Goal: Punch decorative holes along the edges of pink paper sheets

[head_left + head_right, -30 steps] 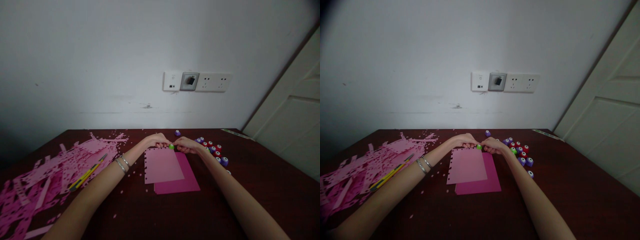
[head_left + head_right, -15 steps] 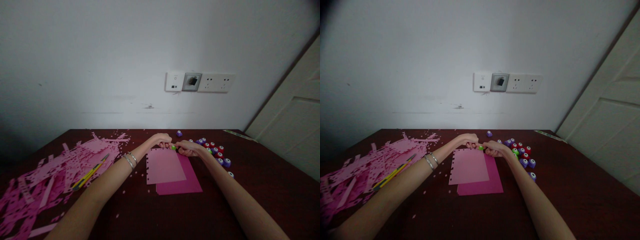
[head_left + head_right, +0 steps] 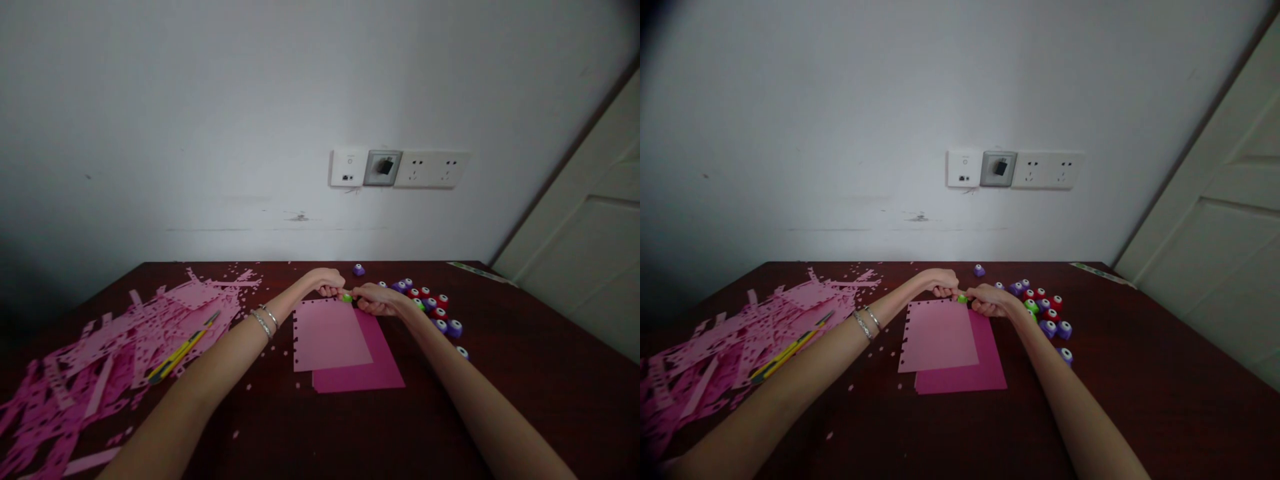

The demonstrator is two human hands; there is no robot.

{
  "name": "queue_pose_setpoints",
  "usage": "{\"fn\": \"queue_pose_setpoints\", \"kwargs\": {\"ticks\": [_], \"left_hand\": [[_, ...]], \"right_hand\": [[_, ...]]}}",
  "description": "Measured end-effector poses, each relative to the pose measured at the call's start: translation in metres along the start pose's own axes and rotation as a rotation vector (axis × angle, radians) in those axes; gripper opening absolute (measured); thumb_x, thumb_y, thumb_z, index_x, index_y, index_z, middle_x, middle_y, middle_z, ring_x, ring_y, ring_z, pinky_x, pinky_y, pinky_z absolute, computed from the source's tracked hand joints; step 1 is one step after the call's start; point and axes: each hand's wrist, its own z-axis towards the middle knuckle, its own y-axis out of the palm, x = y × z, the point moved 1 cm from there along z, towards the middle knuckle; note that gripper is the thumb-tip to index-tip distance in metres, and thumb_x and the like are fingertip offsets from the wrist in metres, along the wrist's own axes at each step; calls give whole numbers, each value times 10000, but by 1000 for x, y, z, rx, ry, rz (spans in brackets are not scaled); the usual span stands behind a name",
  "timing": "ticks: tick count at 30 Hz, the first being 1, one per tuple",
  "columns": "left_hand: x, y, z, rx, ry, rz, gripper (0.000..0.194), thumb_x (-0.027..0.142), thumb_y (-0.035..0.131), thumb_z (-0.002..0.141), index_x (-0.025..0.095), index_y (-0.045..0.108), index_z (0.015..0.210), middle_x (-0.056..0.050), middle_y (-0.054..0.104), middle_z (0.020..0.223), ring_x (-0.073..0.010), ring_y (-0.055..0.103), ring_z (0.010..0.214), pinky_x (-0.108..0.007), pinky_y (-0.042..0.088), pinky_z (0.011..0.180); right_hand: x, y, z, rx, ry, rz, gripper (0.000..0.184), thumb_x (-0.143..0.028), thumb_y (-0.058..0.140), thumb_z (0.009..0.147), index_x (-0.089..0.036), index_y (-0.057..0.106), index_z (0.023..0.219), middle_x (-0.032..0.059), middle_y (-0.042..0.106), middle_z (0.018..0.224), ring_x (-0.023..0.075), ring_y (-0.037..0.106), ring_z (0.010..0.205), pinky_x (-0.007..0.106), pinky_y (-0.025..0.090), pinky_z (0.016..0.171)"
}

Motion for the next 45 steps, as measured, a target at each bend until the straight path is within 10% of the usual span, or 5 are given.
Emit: {"fn": "queue_pose_setpoints", "kwargs": {"ticks": [6, 11, 16, 21, 45], "left_hand": [[-5, 14, -33, 433, 261, -39, 287, 356, 453, 789, 131, 575, 658, 31, 412, 475, -56, 330, 397, -202, 268, 409], [-13, 47, -56, 811, 298, 349, 337, 390, 403, 829, 143, 630, 869, -91, 626, 846, -187, 557, 793, -292, 412, 687], [-25, 94, -70, 570, 369, 650, 614, 506, 342, 850, 109, 359, 1318, -188, 319, 1380, -332, 261, 1264, -439, 224, 1000], [-35, 111, -72, 399, 279, 577, 837, 683, 234, 797, 132, 116, 1416, -181, 20, 1466, -370, -19, 1326, -512, 123, 1028], [-25, 129, -77, 479, 315, 577, 788, 660, 221, 818, 150, 143, 1414, -177, 42, 1462, -333, -62, 1332, -543, 36, 1034]], "right_hand": [[-12, 5, -15, 213, -184, -141, 249, -345, 485, 805, -174, 409, 640, -88, 359, 427, 7, 248, 304, 120, 156, 292], [-18, 1, -11, 439, -419, -489, 215, -304, 624, 693, -146, 540, 812, -31, 516, 596, 53, 421, 438, 155, 305, 364], [-15, 3, -2, 492, -589, -778, 346, -167, 649, 637, -127, 574, 972, 50, 586, 863, 126, 531, 695, 234, 428, 601], [-11, 5, -1, 468, -619, -864, 336, -118, 625, 642, -122, 586, 975, 77, 595, 942, 160, 550, 793, 276, 430, 714], [3, -50, -21, 681, -340, -925, 297, -169, 602, 656, -141, 568, 950, 79, 626, 891, 189, 575, 792, 255, 410, 673]]}}
